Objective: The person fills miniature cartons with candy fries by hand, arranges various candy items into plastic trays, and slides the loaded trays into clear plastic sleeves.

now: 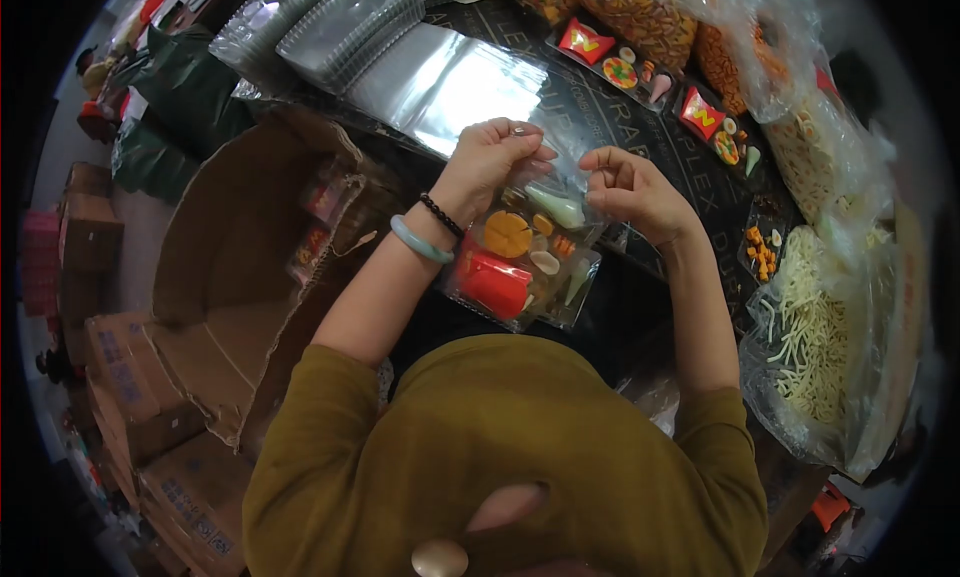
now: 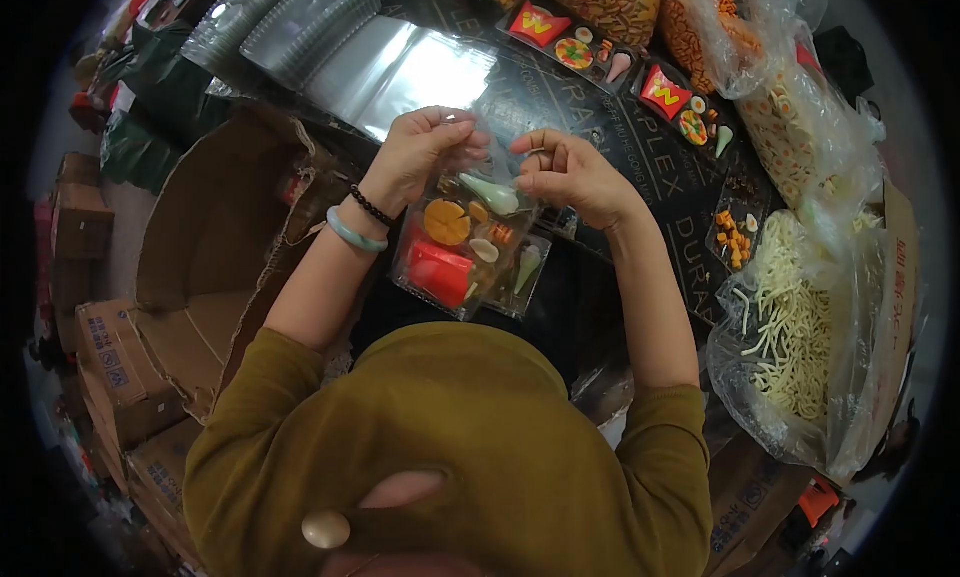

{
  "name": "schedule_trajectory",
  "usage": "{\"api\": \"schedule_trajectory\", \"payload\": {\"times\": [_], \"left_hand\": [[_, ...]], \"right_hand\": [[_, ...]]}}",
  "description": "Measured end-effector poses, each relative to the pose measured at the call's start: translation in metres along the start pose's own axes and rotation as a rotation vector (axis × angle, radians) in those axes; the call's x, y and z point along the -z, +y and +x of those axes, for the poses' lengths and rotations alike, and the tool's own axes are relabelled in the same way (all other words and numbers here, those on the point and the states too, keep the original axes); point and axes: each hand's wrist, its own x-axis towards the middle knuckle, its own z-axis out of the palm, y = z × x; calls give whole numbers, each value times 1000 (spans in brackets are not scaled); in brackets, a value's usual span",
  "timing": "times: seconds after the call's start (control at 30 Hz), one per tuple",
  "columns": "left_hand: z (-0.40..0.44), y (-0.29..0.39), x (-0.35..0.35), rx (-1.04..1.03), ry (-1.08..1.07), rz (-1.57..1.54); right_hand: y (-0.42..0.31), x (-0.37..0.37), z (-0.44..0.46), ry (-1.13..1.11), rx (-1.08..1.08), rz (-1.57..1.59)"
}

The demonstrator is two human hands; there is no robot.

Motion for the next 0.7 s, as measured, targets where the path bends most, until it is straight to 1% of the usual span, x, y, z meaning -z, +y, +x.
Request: {"api": "schedule_trajectory", "payload": {"times": [0.07, 0.1, 0.13, 0.17, 0.2, 0.23, 0.3, 0.33, 0.37, 0.4, 0.43, 0.47, 0.57, 0.6, 0.7], "left_hand": [[2, -6, -4, -25, 28, -71], [1, -8, -8, -33, 39, -44], [0, -9, -14, -43, 48, -17], [0, -10, -19, -54, 55, 11], [1, -12, -23, -62, 63, -39], [2, -14, -25, -99, 57, -28], [3, -18, -26, -175, 46, -4], [2, -18, -26, -157, 49, -16], [0, -15, -24, -141, 53, -26], [-2, -12, -23, -129, 62, -37], [-1, -10, -22, -116, 74, -35], [0, -8, -21, -101, 85, -31], [-1, -5, -24, -72, 62, -30], [-1, -4, -26, -70, 43, -31], [1, -5, -29, -146, 6, -37]], "right_hand": [[-6, 3, 4, 51, 28, -62], [-9, 4, 5, 80, 39, -90], [-6, -2, 11, 161, 139, -167], [-8, -8, 10, 251, 208, -449], [-13, -20, 9, 338, 273, -731], [-5, -26, 12, 492, 436, -916], [-14, -25, 7, 603, 188, -1125], [-17, -24, 6, 654, 64, -1224], [-8, -4, 5, 674, 76, -1131], [2, 17, 2, 779, 214, -1222], [-2, 21, 1, 881, 358, -1307], [-7, 23, 0, 945, 581, -1311], [-25, -14, 13, 744, 767, -1235], [-30, -28, 15, 674, 803, -1344], [-28, -39, 36, 595, 907, -1529]]}}
